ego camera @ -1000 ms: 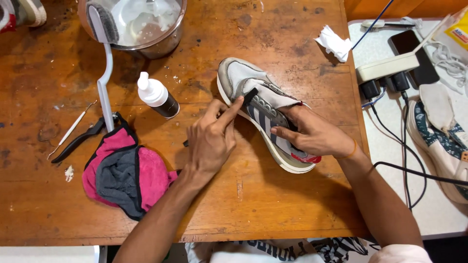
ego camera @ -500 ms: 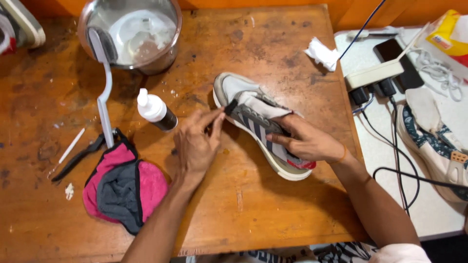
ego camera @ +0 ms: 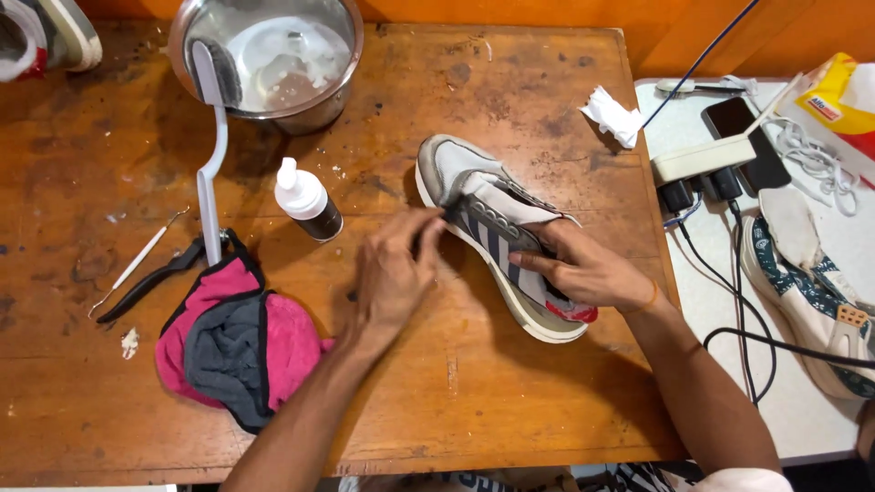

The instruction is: The person scrubs the upper and side panels of a grey and white sneaker using a small black brush. They then apply a white cleaning solution from a bottle and continue scrubbing the shoe with a larger white brush, focusing on the toe box, laces, and heel areas.

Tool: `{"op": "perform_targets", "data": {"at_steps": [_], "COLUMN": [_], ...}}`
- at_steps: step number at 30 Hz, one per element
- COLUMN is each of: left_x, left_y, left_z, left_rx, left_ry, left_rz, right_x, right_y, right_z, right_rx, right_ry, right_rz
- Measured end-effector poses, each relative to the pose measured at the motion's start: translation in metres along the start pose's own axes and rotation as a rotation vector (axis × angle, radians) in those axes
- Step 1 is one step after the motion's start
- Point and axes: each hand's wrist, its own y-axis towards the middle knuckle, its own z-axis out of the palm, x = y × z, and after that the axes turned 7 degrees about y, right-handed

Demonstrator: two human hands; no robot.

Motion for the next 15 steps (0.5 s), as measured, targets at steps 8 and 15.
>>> {"op": "perform_targets", "data": {"at_steps": [8,15], "left_x": [-0.014,0.000], "left_y": [0.000,0.001], "left_z": [-0.007,0.007], "left_rx": [0.050,0.022], "left_ry": [-0.155,-0.142], "left_rz": [-0.063,-0.070], "right_x": [0.022,0.014], "right_y": [0.002,0.005], "right_z": [0.004,0.002], "right_rx": [-0.045,-0.006], "right_ry": [-0.011,0.050], "right_rz": [0.040,-0.003]}}
